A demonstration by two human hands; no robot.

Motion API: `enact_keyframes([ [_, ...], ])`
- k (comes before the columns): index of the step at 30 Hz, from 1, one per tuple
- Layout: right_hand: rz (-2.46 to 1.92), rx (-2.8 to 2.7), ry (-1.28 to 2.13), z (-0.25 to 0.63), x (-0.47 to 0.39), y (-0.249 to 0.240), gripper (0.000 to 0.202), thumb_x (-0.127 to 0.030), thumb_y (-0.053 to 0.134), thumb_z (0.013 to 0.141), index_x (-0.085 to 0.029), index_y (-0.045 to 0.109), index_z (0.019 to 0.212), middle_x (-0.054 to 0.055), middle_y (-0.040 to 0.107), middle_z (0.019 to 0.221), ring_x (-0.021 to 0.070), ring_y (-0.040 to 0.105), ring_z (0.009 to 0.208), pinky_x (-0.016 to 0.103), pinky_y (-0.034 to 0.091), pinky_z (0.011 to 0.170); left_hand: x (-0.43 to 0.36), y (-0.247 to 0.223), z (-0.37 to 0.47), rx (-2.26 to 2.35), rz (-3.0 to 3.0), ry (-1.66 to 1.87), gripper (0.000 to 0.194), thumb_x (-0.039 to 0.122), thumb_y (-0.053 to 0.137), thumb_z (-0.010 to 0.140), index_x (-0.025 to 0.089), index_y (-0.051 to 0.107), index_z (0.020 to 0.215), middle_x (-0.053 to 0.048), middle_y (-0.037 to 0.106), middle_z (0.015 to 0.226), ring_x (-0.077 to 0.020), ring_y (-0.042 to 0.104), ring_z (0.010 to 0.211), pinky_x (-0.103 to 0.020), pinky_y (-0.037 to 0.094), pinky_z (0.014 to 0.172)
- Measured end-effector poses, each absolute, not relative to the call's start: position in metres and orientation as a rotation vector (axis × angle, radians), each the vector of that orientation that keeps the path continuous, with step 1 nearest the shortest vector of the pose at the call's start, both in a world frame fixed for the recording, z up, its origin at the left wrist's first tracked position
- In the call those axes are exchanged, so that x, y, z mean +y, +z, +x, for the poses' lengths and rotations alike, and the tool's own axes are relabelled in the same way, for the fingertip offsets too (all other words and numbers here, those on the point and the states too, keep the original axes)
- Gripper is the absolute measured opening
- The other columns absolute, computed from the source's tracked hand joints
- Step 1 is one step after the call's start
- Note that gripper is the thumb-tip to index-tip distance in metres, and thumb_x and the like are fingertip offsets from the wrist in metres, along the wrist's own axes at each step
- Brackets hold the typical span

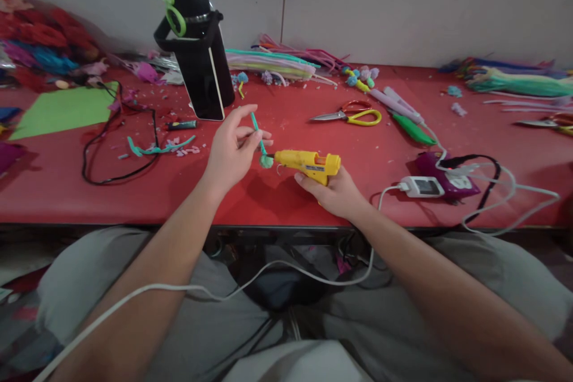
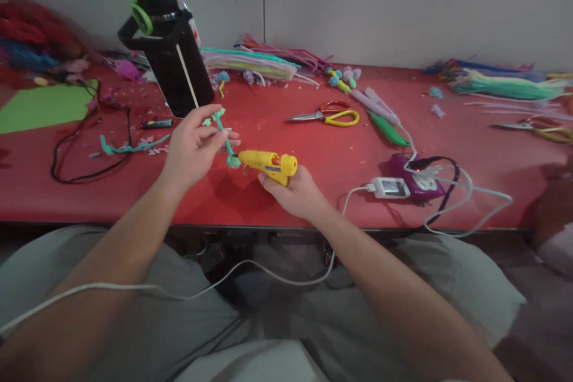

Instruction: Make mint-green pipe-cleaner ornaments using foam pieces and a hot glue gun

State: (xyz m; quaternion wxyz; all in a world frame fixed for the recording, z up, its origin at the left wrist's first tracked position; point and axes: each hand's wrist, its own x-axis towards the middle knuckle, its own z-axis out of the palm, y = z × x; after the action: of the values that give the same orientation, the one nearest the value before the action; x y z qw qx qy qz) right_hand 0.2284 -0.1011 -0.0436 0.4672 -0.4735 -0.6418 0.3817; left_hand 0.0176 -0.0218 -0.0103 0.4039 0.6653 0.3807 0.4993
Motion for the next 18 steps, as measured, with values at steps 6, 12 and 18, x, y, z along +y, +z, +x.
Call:
enact_keyframes([
  [6,-1.162,-1.592,0.937,0.229,-0.1,-0.045,0.023,-0.04,0.068,0.091,-0.023,0.074,0.105,0.005,0.078,0.1,0.0246,0.072,0.092,0.039,0.058,0.087,-0.023,-0.008,0.018,0.98,1.656,1.284,0.042,0.021,0.068,0.089,0.024,0.058,0.13,-0.01,0.077,0.111,-0.0212,0.079,0.084,-0.038,0.065,0.085],
  [12,-1.196,-1.6,0.937,0.228,-0.1,-0.045,0.029,-0.042,0.069,0.089,-0.022,0.076,0.108,0.006,0.08,0.103,0.0241,0.073,0.091,0.038,0.059,0.085,-0.018,-0.004,0.01,1.014,1.679,1.339,0.041,0.02,0.064,0.093,0.022,0.056,0.133,-0.01,0.077,0.111,-0.0216,0.08,0.087,-0.036,0.066,0.084],
  [18,-1.475,-1.551,0.665,0.253,-0.088,-0.032,0.036,-0.05,0.07,0.086,-0.019,0.076,0.102,0.008,0.079,0.09,0.0245,0.072,0.078,0.035,0.055,0.067,-0.014,0.004,-0.002,1.086,1.672,1.401,0.039,0.02,0.064,0.095,0.023,0.055,0.133,-0.009,0.078,0.111,-0.0211,0.08,0.089,-0.034,0.066,0.082],
])
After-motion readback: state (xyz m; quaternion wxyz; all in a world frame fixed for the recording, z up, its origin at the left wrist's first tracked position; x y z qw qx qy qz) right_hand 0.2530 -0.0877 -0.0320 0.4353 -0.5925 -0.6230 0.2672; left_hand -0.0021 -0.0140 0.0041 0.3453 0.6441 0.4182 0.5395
